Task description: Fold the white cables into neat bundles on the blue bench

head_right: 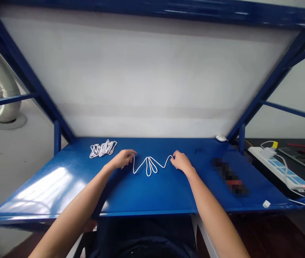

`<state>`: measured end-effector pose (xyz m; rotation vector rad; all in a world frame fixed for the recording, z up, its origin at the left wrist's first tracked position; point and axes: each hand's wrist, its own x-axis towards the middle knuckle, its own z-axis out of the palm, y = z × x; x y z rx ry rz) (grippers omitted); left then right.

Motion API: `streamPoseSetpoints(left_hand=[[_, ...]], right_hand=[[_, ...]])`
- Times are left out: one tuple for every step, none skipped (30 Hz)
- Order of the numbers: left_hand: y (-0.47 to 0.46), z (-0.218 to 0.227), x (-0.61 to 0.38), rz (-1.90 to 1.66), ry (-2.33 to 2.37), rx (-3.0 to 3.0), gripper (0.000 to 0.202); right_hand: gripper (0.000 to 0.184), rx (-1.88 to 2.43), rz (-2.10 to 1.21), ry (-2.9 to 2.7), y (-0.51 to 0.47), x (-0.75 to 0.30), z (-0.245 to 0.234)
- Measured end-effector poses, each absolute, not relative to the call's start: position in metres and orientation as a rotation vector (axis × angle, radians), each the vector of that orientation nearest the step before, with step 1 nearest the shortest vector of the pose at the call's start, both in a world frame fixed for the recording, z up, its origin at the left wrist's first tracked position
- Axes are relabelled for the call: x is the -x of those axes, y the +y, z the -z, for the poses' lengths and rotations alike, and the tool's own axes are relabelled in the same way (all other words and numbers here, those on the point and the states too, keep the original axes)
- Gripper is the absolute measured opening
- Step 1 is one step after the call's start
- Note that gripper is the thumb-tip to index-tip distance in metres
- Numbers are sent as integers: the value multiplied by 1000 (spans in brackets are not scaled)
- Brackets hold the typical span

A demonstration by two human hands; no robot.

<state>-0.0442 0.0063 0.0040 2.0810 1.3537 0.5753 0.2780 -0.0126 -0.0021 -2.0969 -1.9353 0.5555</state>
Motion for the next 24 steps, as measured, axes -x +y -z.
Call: streamPoseSetpoints(left_hand=[[8, -4, 48, -588, 1404, -2052, 37], [9, -5, 52, -604, 1461, -2032, 40], [11, -6, 56, -619, 1520, -2025, 41], [13, -8, 61, -628, 1577, -2030, 40], [15, -9, 66, -628, 1630, -2041, 37], [16, -11, 71, -616, 1677, -2053, 32], [18, -13, 75, -591, 1717, -2064, 30], [19, -15, 79, -560, 1751, -2072, 29], [20, -17, 83, -531, 1779, -2072, 31], [21, -19, 86, -510, 1802, -2067, 31], [21, -20, 89, -498, 1820, -2058, 31], [21, -22, 91, -493, 1835, -2049, 30], [21, -23, 93, -490, 1847, -2042, 29], [21, -24, 96, -490, 1856, -2035, 28], [21, -25, 98, -492, 1866, -2026, 27], [21, -25, 101, -497, 1875, -2011, 27], [21, -26, 104, -511, 1882, -1989, 27], [21, -26, 108, -530, 1886, -1959, 26], [21, -27, 111, -552, 1883, -1923, 25], [20, -27, 114, -568, 1875, -1883, 25], [20, -28, 117, -574, 1862, -1841, 24], [19, -28, 120, -569, 1848, -1798, 23], [19, -29, 122, -559, 1836, -1755, 22], [18, -29, 124, -545, 1826, -1720, 22]], right_hand=[[27, 2110, -515, -1930, -12, -281, 1], [22, 2129, -482, -1924, -12, -284, 1], [18, 2154, -463, -1917, -11, -287, 0], [14, 2178, -460, -1913, -11, -291, -2], [12, 2202, -469, -1909, -10, -294, -3], [12, 2224, -485, -1901, -10, -298, -4], [12, 2242, -497, -1892, -10, -301, -5], [12, 2253, -504, -1883, -10, -305, -7], [12, 2263, -510, -1871, -10, -307, -8], [12, 2273, -515, -1855, -10, -310, -8], [12, 2285, -523, -1834, -10, -312, -9], [12, 2295, -532, -1815, -10, -314, -10], [12, 2305, -542, -1798, -10, -316, -10], [11, 2315, -550, -1784, -10, -318, -11], [11, 2326, -554, -1773, -10, -320, -11], [11, 2335, -554, -1766, -10, -322, -11], [11, 2345, -555, -1759, -9, -324, -12], [11, 2354, -554, -1748, -9, -326, -12], [11, 2364, -557, -1733, -8, -328, -12], [11, 2375, -558, -1713, -7, -330, -12], [11, 2386, -561, -1691, -7, -332, -12], [12, 2395, -561, -1670, -7, -333, -12], [13, 2402, -561, -1651, -6, -335, -13], [14, 2408, -561, -1636, -6, -336, -13]])
